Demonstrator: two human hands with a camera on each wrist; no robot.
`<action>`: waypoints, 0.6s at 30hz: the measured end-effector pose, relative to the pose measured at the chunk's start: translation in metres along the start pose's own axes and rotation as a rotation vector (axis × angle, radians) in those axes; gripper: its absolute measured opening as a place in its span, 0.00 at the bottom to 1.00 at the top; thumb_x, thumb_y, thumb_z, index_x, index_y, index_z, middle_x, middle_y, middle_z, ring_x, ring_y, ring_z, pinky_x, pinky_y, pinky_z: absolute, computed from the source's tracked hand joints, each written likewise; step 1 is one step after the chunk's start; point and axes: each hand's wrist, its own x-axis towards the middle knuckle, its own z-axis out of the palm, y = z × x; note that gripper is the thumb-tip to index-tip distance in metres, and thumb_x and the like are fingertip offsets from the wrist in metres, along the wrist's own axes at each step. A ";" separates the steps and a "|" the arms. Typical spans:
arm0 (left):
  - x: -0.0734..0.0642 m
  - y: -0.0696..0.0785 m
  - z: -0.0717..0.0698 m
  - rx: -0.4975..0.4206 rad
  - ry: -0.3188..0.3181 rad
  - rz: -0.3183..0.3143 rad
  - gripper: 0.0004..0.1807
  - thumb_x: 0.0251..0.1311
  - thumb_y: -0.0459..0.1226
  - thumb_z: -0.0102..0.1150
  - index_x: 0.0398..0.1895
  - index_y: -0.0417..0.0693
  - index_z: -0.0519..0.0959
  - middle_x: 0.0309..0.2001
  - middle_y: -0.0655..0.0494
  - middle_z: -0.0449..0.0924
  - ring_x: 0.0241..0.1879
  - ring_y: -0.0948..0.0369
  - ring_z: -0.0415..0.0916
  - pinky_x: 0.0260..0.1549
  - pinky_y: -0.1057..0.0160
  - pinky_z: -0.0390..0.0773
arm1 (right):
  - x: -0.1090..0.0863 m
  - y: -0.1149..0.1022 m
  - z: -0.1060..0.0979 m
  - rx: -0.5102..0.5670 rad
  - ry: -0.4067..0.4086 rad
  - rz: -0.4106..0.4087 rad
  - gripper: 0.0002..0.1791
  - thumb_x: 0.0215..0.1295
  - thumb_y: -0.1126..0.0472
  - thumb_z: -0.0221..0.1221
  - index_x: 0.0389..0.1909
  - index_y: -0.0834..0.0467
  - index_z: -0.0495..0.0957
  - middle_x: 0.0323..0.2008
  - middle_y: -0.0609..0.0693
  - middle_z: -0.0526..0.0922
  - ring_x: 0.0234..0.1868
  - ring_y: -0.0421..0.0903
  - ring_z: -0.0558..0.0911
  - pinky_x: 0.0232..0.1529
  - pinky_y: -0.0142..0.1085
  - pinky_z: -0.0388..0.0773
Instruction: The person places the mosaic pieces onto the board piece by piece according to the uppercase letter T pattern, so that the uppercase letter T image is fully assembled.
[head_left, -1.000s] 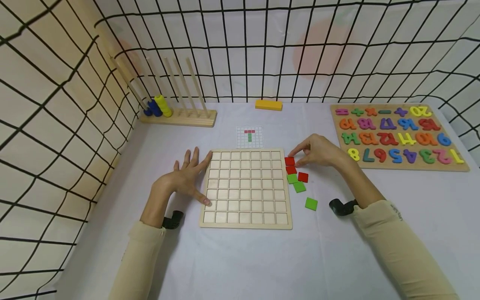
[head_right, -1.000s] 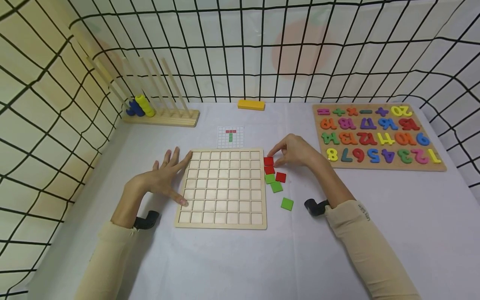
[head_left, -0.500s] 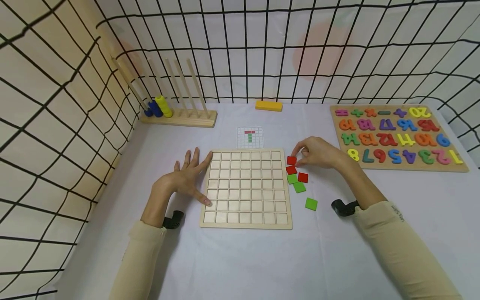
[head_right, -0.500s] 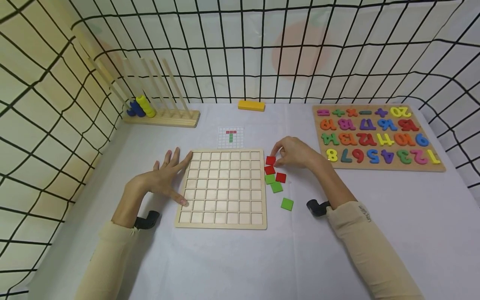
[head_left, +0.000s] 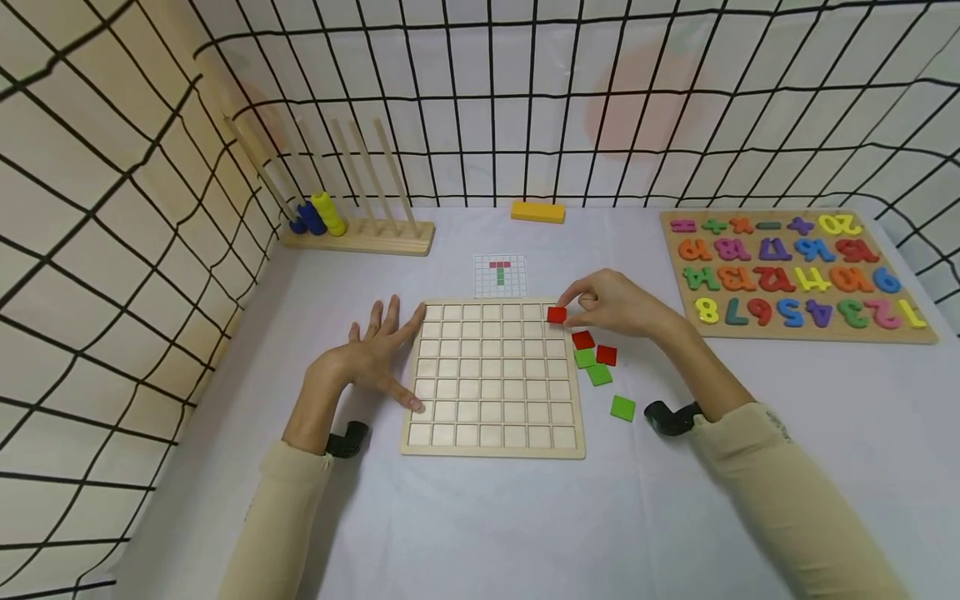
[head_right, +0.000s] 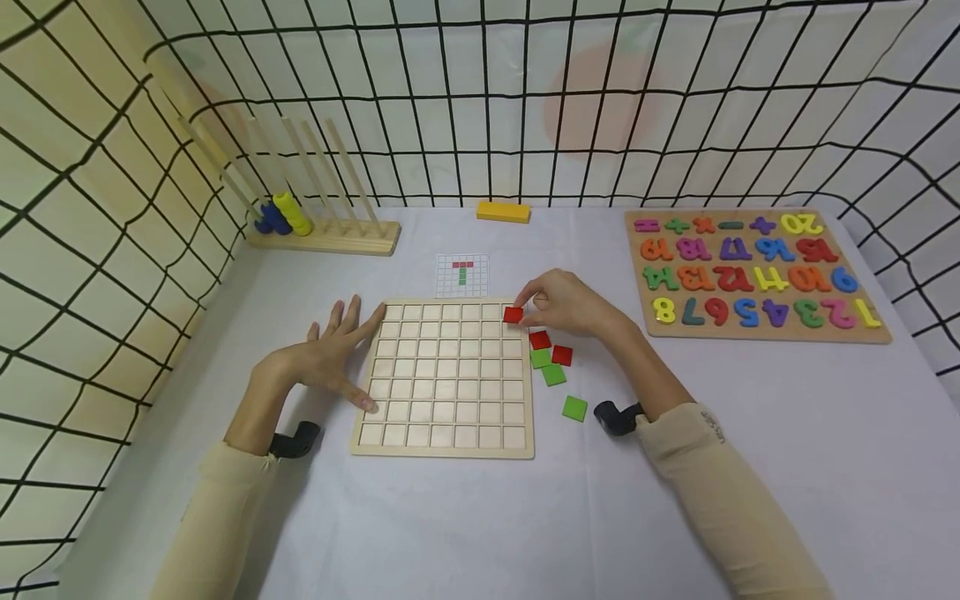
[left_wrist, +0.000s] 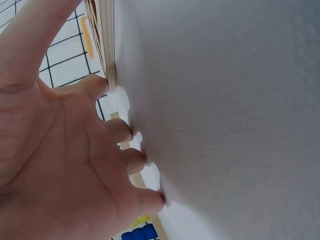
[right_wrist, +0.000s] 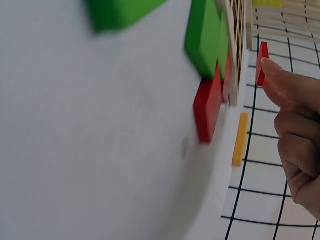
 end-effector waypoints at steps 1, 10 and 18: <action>0.000 0.000 0.000 0.001 -0.001 0.001 0.84 0.37 0.57 0.85 0.84 0.58 0.28 0.80 0.38 0.08 0.79 0.38 0.06 0.73 0.26 0.22 | 0.002 -0.003 0.002 0.002 -0.004 -0.008 0.18 0.65 0.59 0.71 0.53 0.63 0.85 0.14 0.43 0.55 0.19 0.42 0.59 0.27 0.33 0.60; 0.001 0.001 -0.001 0.011 -0.003 -0.013 0.84 0.36 0.58 0.85 0.85 0.59 0.28 0.80 0.39 0.09 0.79 0.38 0.08 0.74 0.25 0.24 | 0.016 -0.030 0.024 0.011 -0.034 -0.029 0.16 0.66 0.60 0.70 0.52 0.61 0.86 0.18 0.45 0.62 0.28 0.45 0.65 0.33 0.35 0.64; 0.001 0.002 -0.001 0.017 -0.005 -0.010 0.84 0.36 0.59 0.85 0.85 0.58 0.28 0.81 0.38 0.10 0.80 0.37 0.09 0.73 0.24 0.26 | 0.025 -0.046 0.036 -0.050 -0.025 -0.081 0.14 0.63 0.63 0.72 0.47 0.64 0.87 0.14 0.43 0.57 0.20 0.41 0.60 0.26 0.31 0.56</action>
